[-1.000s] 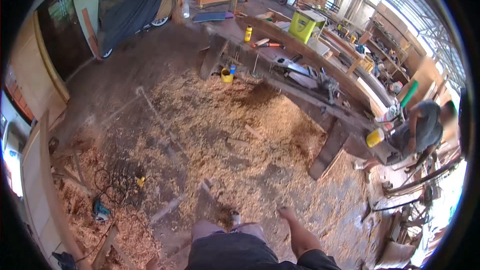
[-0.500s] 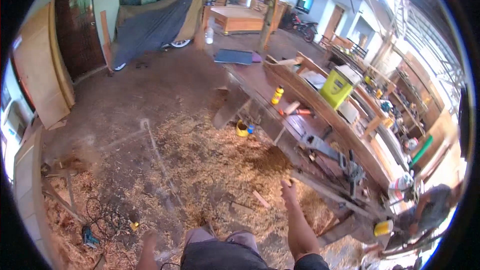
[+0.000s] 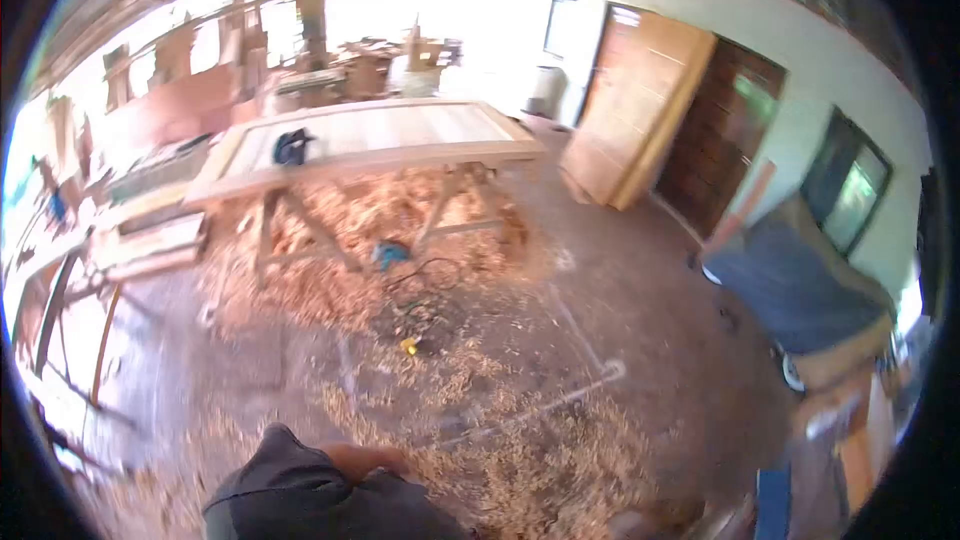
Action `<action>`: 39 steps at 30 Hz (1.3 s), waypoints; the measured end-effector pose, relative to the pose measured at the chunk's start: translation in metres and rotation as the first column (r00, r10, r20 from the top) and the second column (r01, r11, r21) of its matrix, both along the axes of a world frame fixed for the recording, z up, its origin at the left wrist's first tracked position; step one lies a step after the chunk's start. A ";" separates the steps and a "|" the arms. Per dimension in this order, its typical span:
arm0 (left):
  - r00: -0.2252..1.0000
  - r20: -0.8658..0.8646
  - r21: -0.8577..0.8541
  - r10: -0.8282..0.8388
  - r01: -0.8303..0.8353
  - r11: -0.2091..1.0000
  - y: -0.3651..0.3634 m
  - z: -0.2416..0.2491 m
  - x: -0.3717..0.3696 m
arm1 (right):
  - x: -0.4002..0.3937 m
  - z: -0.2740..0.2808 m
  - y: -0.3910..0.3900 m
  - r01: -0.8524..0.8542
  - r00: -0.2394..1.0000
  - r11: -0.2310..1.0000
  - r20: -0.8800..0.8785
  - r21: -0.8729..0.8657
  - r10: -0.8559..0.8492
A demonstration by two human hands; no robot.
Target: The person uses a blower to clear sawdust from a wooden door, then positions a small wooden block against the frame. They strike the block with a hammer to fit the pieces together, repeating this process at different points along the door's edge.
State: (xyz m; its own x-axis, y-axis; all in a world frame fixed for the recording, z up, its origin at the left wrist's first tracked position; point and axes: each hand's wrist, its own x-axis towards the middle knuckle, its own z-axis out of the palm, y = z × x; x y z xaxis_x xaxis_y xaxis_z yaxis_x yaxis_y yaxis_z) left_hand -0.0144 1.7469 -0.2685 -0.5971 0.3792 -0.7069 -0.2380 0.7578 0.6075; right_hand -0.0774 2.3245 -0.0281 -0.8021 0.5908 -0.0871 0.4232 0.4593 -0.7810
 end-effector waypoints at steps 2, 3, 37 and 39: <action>0.977 -0.093 -0.288 0.192 -0.211 0.934 0.034 -0.009 0.023 | -0.035 -0.005 0.011 -0.137 0.990 0.990 0.025 -0.030 0.138; 0.984 -0.079 -0.328 0.158 -0.176 0.928 0.048 -0.009 0.032 | -0.050 -0.011 0.014 -0.200 0.979 0.979 0.039 -0.047 0.202; 0.762 -0.186 0.113 0.621 -0.611 0.784 -0.199 -0.004 0.121 | -0.036 -0.066 -0.545 -0.807 0.345 0.396 0.194 -0.439 0.918; 0.751 -0.132 0.076 0.646 -0.643 0.762 -0.253 0.010 0.130 | -0.035 -0.067 -0.605 -0.814 0.327 0.385 0.203 -0.436 0.923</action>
